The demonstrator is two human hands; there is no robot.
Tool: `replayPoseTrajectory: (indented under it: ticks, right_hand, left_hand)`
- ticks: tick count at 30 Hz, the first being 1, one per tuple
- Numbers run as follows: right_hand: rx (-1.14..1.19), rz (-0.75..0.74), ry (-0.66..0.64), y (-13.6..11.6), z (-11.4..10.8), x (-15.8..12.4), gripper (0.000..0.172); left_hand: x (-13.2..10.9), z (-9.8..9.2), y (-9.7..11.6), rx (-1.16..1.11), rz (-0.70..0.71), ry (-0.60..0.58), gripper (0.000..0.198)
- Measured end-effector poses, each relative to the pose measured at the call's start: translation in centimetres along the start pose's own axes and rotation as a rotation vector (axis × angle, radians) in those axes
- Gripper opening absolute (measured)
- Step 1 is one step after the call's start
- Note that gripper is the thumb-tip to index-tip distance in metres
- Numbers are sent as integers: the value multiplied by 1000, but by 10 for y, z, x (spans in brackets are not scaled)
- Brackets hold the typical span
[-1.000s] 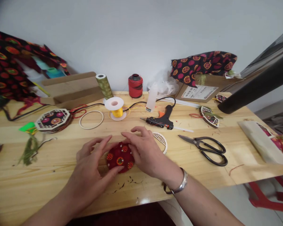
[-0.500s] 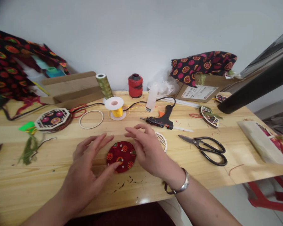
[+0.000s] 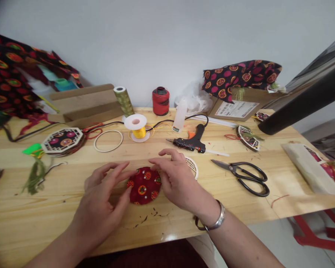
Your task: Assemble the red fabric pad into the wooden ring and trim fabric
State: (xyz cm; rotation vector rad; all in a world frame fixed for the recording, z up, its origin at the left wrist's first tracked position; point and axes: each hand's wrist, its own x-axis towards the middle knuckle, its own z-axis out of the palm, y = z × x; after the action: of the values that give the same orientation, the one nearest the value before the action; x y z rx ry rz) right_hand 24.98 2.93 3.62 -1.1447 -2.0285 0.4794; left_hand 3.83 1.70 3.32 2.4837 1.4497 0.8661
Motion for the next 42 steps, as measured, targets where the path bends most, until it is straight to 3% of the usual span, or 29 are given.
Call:
replayPoseTrajectory:
  ticks: [14,18,21,25,32,42]
  right_hand:
    - [35,9,4,-1,-1,0,43]
    - [107,12,104,-1,-2,0,45]
    - [113,1,121,-1,-2,0,44]
    - [44,-51,163,-3,-1,3,32]
    - [-48,-205,150,-15,2,5,27]
    - [-46,-240,177,-19,0,3,16]
  left_hand:
    - [-1,-1,0,-7,-7,20,51]
    - [0,-2,-2,-72,-86,100,44]
    - [-2,-5,-2,-268,-232,111,45]
    - [-2,-12,2,-651,-446,7,47]
    - [4,-22,0,-1273,-601,-210,47]
    - [5,-23,3,-1447,-587,-416,51]
